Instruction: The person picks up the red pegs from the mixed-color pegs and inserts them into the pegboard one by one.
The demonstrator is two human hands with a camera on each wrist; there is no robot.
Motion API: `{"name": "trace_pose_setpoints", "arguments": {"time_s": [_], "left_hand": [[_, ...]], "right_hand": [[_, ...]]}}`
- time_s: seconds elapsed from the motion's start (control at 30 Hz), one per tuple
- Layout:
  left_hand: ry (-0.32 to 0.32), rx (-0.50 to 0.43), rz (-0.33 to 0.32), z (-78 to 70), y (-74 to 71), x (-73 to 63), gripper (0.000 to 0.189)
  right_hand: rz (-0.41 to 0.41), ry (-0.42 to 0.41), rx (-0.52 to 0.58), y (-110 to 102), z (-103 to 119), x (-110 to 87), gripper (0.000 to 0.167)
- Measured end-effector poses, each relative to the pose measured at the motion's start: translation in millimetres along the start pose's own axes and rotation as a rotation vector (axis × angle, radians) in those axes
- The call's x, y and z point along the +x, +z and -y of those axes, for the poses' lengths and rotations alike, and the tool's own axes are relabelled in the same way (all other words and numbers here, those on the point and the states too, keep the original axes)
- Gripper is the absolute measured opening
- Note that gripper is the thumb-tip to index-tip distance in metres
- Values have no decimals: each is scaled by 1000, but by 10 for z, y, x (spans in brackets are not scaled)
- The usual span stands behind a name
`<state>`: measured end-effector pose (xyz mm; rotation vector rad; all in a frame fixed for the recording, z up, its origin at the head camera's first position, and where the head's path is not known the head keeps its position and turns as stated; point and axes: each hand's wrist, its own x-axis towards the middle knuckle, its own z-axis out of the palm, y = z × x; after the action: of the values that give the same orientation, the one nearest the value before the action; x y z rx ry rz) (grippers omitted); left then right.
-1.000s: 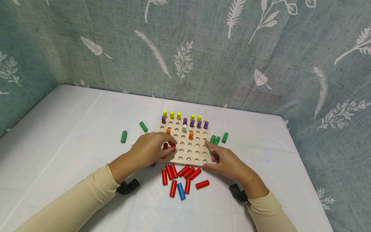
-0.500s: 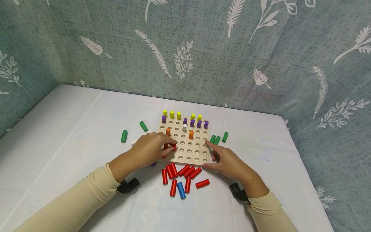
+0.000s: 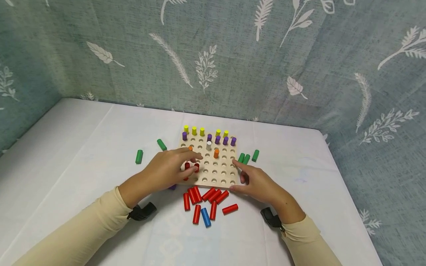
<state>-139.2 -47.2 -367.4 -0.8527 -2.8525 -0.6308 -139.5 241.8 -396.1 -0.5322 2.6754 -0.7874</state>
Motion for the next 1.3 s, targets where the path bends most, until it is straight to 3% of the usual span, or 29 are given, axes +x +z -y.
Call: {"name": "trace_pose_setpoints", "arguments": {"time_s": [0.1,0.33,0.53,0.83,1.1,1.3], "left_hand": [[7,-22,9,-1,-42,-6,24],[47,-75,137,13,-134,-18,25],[86,-106,204,32,-180,-21,20],[31,-147,361,-1,-225,-51,19],[23,-166,429,-14,-229,-80,14],[53,-165,474,-31,-241,-116,11]], "right_hand": [[-2,-2,0,-2,-3,11,86],[-1,-1,1,1,-9,18,86],[0,-5,4,-1,4,17,85],[3,7,2,-9,11,7,85],[4,8,5,-15,20,5,86],[5,10,10,-11,11,5,85]]}}
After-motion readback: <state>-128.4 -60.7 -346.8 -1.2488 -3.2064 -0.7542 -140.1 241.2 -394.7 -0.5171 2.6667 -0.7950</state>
